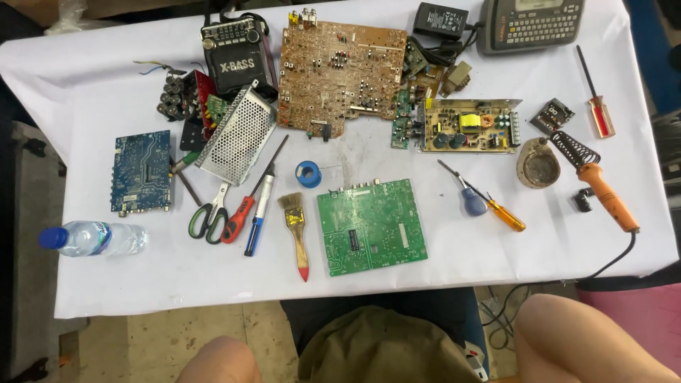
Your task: A person is repairing electronic circuit boards using a soldering iron and other hand tools on a workbench.
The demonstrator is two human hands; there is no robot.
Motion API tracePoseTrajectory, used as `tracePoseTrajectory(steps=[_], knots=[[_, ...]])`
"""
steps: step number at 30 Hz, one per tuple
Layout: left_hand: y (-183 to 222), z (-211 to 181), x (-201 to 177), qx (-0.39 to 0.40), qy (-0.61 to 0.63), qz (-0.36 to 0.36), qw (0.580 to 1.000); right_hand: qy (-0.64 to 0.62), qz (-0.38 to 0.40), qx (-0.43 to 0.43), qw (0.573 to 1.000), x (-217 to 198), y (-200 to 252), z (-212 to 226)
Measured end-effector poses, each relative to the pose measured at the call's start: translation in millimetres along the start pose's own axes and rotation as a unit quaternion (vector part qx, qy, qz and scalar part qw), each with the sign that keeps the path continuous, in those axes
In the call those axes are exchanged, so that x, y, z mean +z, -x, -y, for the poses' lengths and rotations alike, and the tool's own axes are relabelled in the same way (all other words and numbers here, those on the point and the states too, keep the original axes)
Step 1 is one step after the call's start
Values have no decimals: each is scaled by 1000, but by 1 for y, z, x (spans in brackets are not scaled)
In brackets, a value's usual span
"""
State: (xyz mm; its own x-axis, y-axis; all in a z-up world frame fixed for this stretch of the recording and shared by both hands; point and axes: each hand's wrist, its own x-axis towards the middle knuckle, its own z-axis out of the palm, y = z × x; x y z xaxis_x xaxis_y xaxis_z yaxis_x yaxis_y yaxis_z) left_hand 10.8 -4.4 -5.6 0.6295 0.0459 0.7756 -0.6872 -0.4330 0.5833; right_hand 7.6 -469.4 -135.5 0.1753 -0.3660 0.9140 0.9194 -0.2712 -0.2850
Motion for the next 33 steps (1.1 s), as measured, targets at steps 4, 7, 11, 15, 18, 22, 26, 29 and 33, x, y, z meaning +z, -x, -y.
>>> tracePoseTrajectory(steps=[4,7,11,15,18,22,26,29,33], knots=[[-1,14,16,-11,10,14,1000,-8,-2,6,1000,108,-54,-18],[-6,23,29,-14,16,19,1000,-19,-4,4,1000,112,-61,-18],[-13,38,58,-12,24,27,999,-25,252,126,959,178,-86,-35],[1,70,101,-246,-105,186,945,235,516,434,700,197,-49,-87],[31,92,120,-304,-163,220,913,301,565,453,621,189,1,-126],[48,100,136,-420,-160,277,849,284,593,522,544,195,13,-136],[47,111,146,-414,-133,261,862,282,577,535,550,196,14,-144],[11,105,146,-417,-130,273,857,295,549,466,628,188,26,-169],[-2,133,154,-387,-131,283,868,322,550,457,620,190,29,-177]])
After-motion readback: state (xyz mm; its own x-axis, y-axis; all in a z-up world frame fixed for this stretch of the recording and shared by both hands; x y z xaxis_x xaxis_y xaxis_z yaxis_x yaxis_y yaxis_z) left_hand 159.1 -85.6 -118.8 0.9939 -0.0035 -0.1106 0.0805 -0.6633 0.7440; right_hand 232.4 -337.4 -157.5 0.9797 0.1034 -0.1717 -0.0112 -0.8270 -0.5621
